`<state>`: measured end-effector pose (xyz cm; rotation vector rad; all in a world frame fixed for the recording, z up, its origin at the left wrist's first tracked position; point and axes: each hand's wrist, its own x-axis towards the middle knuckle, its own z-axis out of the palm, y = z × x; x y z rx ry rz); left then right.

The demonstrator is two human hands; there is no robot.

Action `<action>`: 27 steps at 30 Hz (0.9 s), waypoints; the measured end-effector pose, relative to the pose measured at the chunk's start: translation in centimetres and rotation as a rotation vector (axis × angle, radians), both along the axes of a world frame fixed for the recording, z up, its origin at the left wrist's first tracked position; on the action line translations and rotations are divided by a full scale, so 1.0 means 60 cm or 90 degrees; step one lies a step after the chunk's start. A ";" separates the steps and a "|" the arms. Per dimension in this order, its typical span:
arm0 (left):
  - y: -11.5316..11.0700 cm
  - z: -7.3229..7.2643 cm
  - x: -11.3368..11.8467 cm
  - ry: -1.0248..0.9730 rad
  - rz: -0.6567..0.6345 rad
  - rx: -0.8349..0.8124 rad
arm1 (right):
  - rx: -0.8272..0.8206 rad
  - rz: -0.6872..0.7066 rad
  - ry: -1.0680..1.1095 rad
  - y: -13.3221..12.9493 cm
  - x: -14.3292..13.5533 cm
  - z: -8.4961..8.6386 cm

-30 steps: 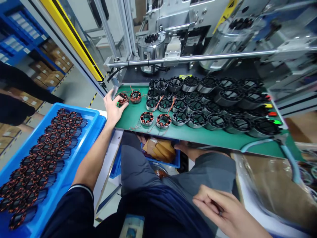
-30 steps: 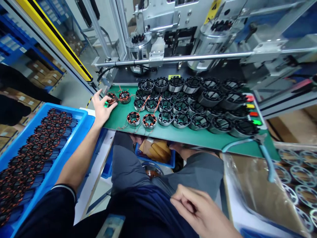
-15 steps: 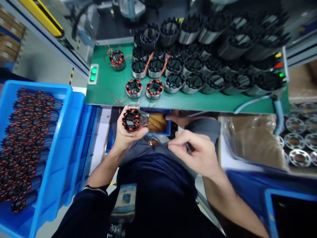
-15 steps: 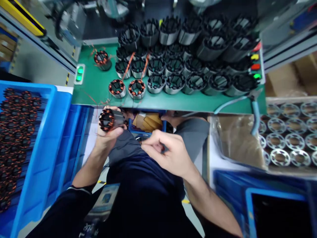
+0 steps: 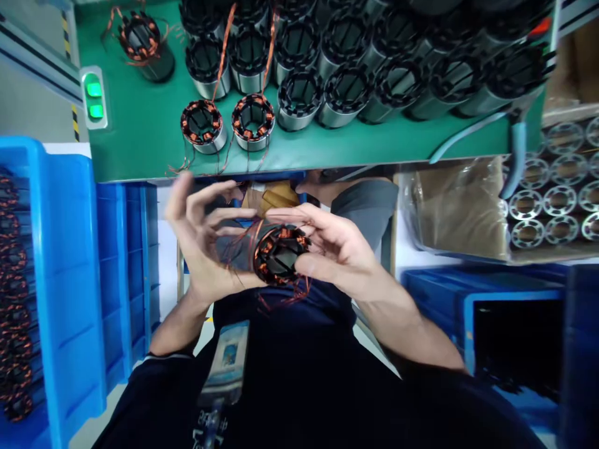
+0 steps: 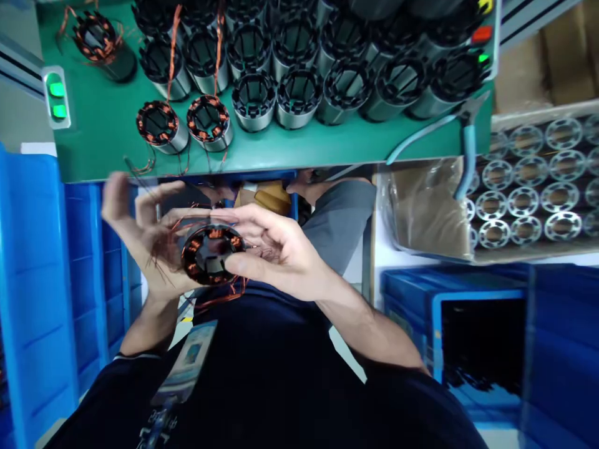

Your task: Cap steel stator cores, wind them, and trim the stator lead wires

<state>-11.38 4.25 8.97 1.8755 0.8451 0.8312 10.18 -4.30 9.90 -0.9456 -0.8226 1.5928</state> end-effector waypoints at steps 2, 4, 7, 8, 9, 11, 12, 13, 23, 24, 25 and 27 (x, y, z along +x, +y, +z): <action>0.002 0.004 0.000 -0.009 -0.072 0.019 | -0.014 0.049 0.006 0.000 0.008 0.005; 0.004 0.008 0.000 -0.023 -0.145 0.033 | -0.038 0.100 -0.027 -0.004 0.020 0.011; 0.002 0.008 0.001 -0.060 -0.166 -0.029 | -0.025 0.093 -0.149 -0.008 0.039 0.027; 0.001 0.005 0.001 -0.068 -0.161 -0.054 | -0.011 0.071 -0.207 -0.009 0.046 0.033; 0.001 0.002 0.002 -0.069 -0.158 -0.071 | 0.009 0.050 -0.266 -0.009 0.052 0.039; 0.000 -0.008 0.002 -0.083 -0.169 -0.101 | 0.064 0.044 -0.367 -0.008 0.061 0.050; 0.000 -0.013 0.003 -0.097 -0.184 -0.124 | 0.092 0.057 -0.398 -0.007 0.064 0.054; -0.001 -0.018 0.003 -0.121 -0.200 -0.146 | 0.118 0.072 -0.416 -0.006 0.066 0.058; 0.016 -0.022 0.002 -0.120 -0.161 -0.126 | 0.347 0.115 -0.638 -0.049 0.099 0.057; 0.020 -0.034 0.004 -0.134 -0.164 -0.142 | 0.377 0.102 -0.628 -0.057 0.099 0.048; 0.021 -0.049 0.009 -0.158 -0.180 -0.175 | 0.399 0.074 -0.589 -0.063 0.094 0.037; 0.012 -0.079 0.029 -0.236 -0.242 -0.285 | 0.408 -0.009 -0.424 -0.069 0.068 0.014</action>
